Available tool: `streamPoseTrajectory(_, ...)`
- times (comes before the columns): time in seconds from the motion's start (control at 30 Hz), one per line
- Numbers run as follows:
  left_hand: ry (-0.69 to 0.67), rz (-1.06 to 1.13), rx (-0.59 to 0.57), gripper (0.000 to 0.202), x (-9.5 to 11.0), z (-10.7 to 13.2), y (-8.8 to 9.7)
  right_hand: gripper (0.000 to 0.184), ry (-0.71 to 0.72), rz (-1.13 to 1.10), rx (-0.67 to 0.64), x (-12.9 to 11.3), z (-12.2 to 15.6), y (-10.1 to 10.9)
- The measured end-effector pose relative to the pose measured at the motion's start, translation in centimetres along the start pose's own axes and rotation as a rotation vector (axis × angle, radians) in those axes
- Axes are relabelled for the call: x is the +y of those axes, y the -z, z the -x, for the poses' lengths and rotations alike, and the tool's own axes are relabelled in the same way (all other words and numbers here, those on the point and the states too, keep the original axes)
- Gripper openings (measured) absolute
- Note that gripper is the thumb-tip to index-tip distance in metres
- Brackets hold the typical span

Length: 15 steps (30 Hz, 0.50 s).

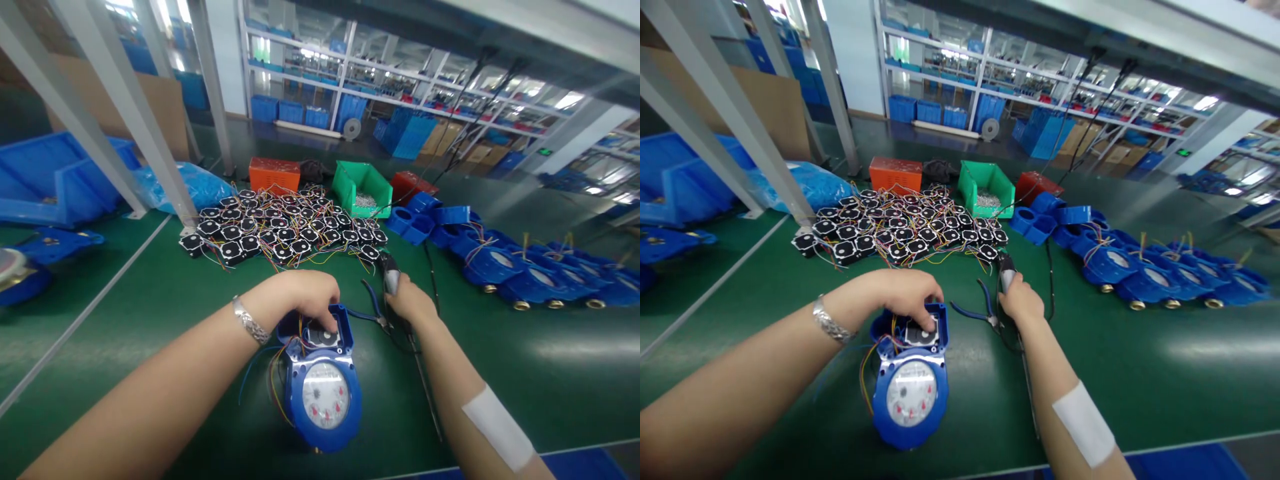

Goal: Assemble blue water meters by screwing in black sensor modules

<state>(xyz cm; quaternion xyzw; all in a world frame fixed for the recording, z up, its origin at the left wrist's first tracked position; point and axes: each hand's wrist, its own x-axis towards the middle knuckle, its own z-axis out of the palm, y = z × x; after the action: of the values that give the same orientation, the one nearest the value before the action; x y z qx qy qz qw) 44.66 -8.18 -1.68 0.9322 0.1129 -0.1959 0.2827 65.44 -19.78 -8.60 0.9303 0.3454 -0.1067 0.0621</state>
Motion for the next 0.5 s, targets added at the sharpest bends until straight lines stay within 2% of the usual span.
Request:
streamPoseTrajectory(0.1,-0.019,0.102,-0.061,0.030,-0.6,-0.9,-1.2,0.057,-0.025,-0.057,0.005,0.0,-0.4,-0.6)
streamPoseTrajectory(0.2,-0.031,0.159,-0.029,0.027,-0.6,-0.9,-1.9,0.052,-0.034,-0.156,-0.009,0.2,-1.0,-0.4)
streamPoseTrajectory(0.3,-0.040,0.197,-0.003,0.025,-0.5,-0.5,-2.1,0.051,-0.026,-0.297,-0.003,0.5,-0.7,0.6)
streamPoseTrajectory(0.4,-0.053,0.235,0.008,0.023,-0.7,0.0,-2.1,0.052,0.021,-0.480,0.014,0.9,1.4,3.3)
streamPoseTrajectory(0.5,-0.073,0.294,0.013,0.024,-1.1,0.4,-2.3,0.042,0.142,-0.704,0.062,2.0,5.1,7.5)
